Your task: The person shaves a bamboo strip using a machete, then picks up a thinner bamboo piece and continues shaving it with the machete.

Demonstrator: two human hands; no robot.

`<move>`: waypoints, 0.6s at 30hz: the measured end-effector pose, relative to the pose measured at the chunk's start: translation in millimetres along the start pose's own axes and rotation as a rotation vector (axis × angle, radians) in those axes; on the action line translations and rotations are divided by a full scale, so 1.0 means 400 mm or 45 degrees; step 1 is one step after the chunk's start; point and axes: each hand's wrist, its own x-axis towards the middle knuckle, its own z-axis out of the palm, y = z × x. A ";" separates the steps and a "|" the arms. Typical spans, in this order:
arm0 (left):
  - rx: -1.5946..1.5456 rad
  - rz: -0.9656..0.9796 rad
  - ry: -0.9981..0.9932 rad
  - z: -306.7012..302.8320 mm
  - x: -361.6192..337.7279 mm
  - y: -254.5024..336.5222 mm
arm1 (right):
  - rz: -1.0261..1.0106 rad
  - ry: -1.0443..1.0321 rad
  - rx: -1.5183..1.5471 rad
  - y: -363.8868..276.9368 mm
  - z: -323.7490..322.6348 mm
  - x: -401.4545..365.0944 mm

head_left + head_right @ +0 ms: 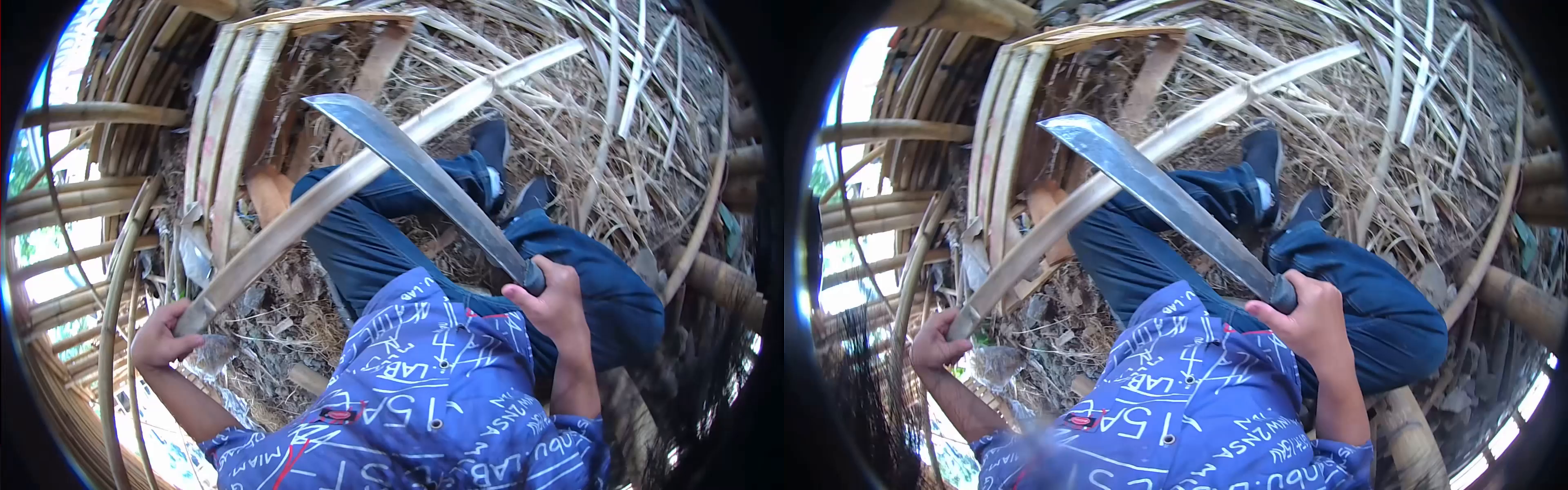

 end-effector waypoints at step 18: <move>-0.652 0.310 -0.694 0.623 0.457 0.185 | 0.146 -0.245 0.541 -0.027 0.088 -0.004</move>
